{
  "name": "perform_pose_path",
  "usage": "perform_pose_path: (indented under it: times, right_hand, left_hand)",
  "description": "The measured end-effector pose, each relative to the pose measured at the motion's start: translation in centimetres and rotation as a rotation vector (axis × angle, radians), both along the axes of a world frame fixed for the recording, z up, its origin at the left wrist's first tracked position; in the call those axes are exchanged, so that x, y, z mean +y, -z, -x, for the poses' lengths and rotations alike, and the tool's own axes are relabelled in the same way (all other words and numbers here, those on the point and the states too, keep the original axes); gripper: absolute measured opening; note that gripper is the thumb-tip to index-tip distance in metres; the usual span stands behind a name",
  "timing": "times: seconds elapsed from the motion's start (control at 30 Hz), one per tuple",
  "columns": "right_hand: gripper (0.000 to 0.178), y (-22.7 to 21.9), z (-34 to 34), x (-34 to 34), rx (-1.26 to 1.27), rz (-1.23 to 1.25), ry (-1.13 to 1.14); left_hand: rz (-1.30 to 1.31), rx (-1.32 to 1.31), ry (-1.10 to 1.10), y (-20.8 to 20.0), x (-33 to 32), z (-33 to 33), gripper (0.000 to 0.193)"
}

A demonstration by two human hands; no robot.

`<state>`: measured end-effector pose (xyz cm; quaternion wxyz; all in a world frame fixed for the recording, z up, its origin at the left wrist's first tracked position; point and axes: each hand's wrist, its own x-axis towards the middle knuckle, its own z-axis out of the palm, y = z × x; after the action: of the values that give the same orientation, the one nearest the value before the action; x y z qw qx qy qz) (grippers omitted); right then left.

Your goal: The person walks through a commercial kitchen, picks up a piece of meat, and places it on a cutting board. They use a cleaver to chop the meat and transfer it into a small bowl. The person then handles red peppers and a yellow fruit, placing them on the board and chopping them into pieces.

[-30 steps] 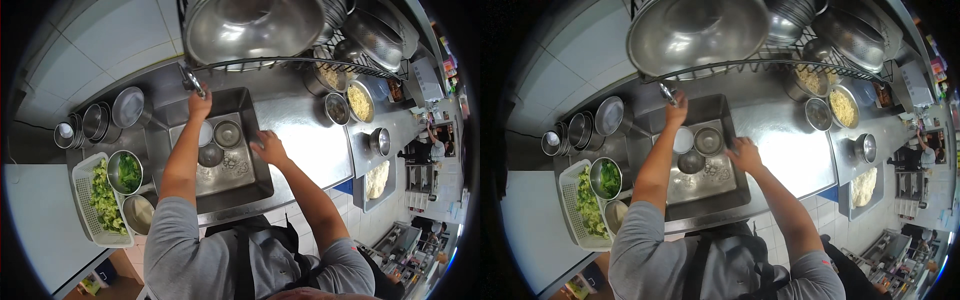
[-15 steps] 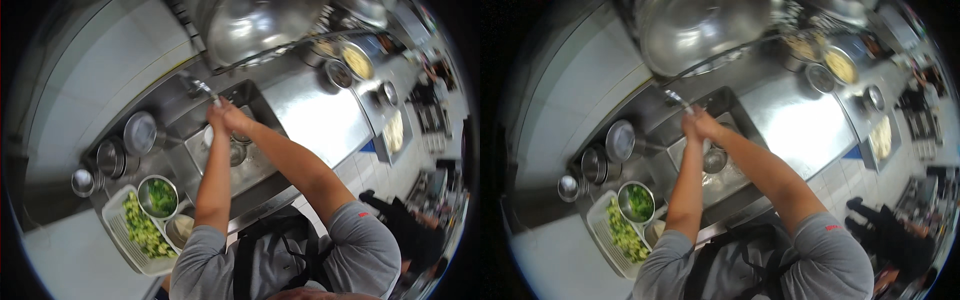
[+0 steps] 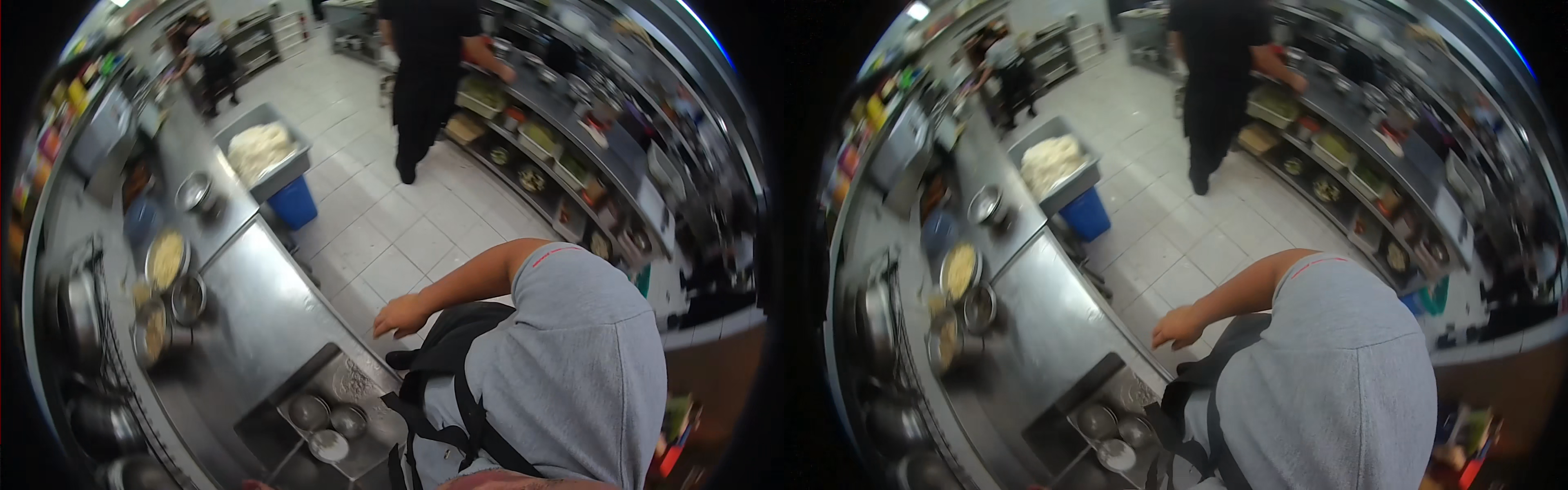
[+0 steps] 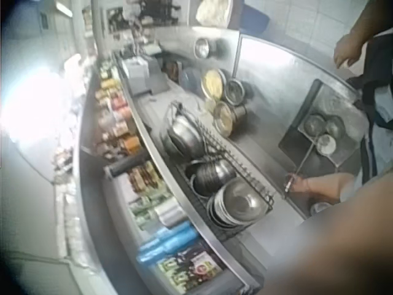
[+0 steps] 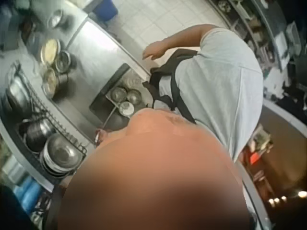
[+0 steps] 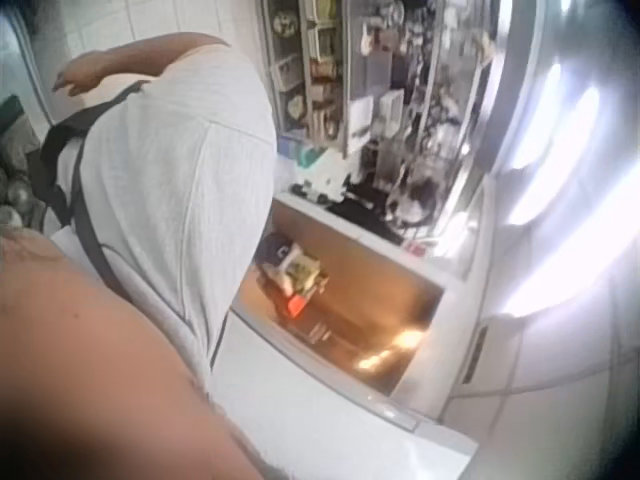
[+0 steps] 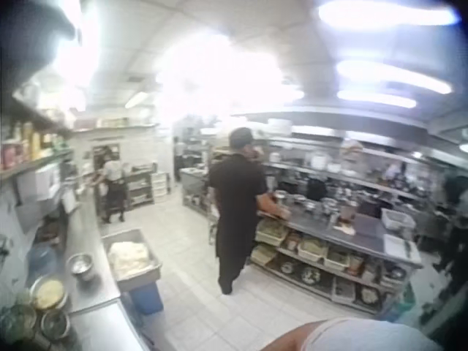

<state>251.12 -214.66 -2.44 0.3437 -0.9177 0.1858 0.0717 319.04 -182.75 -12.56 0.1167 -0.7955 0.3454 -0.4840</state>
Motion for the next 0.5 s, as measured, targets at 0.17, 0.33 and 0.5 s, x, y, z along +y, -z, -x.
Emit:
perform_pose_path:
  times: [0.17,0.33,0.5]
  right_hand:
    - [0.056,2.6,20.5,5.1,0.184,0.009,0.934]
    - [0.041,3.6,35.8,23.9,0.36,-0.17,1.378]
    - [0.053,11.5,47.6,48.3,0.228,-0.445,1.694]
  left_hand:
    - [0.531,0.594,0.038,-0.1,-12.2,16.9,0.04]
    - [0.598,0.891,0.505,-3.1,-25.6,33.3,0.044]
    - [-0.303,1.669,1.334,-8.6,-30.4,78.6,0.079]
